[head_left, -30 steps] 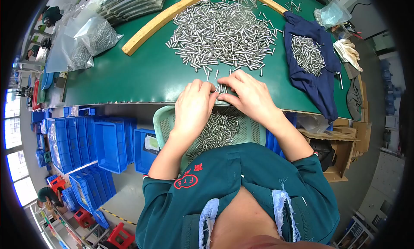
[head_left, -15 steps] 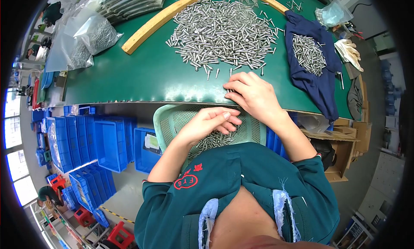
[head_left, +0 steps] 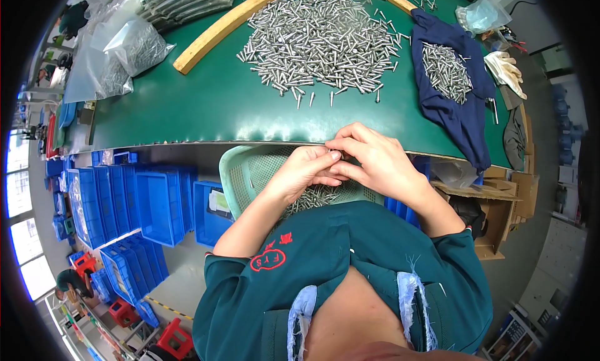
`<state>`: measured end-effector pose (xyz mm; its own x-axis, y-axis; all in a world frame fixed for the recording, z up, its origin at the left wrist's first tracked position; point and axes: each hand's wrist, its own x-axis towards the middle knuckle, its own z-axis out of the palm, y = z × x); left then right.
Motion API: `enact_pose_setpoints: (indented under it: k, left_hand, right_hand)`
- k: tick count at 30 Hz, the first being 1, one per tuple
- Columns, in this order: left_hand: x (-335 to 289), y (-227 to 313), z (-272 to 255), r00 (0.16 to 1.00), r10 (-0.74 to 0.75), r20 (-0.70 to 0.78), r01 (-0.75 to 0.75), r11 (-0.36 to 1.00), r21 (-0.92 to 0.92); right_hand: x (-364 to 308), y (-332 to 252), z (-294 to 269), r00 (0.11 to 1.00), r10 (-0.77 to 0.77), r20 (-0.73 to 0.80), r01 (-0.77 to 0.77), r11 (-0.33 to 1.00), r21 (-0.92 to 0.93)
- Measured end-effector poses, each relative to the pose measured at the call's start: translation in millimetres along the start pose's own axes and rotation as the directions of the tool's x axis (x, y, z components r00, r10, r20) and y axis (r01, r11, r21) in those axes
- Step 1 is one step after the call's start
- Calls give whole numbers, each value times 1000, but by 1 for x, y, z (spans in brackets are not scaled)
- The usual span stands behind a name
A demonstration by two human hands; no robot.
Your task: The person inspects small metal pins by hand, then places them into a plastic collection basket.
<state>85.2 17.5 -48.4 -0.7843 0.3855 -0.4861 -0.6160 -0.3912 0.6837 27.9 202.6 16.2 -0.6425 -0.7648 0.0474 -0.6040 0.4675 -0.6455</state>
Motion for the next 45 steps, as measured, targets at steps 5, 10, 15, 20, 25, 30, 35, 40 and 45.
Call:
enact_pose_setpoints:
  k: [5, 10, 15, 20, 25, 30, 35, 40, 45]
  left_hand:
    - [-3, 5, 10, 997, -6, -73, 10, 998, 58]
    - [-13, 19, 14, 992, 97, -84, -74, 967, 243]
    - [-17, 32, 18, 981, 172, -85, -133, 930, 342]
    - [-18, 35, 16, 984, 166, -67, -135, 936, 326]
    - [-18, 37, 16, 983, 168, -73, -136, 935, 329]
    - [-18, 38, 17, 982, 183, -51, -153, 918, 366]
    - [-17, 40, 15, 984, 174, -28, -153, 925, 349]
    - [-17, 39, 14, 987, 159, -18, -144, 931, 335]
    - [-20, 40, 22, 951, 299, -80, -159, 692, 705]
  right_hand:
    - [-2, 4, 3, 1000, 27, -5, -26, 987, 156]
    - [2, 8, -1, 995, 101, -18, -89, 937, 339]
    - [5, 15, 3, 991, 129, 25, -123, 843, 523]
    - [7, 18, 6, 995, 101, -6, -76, 790, 609]
    - [10, 21, 6, 993, 117, 30, -109, 770, 629]
    - [10, 16, 3, 994, 112, 18, -97, 761, 641]
    - [13, 16, 0, 994, 98, 45, -105, 776, 622]
    - [13, 17, 4, 993, 114, 9, -93, 760, 644]
    - [16, 17, 9, 981, 193, 27, -163, 739, 653]
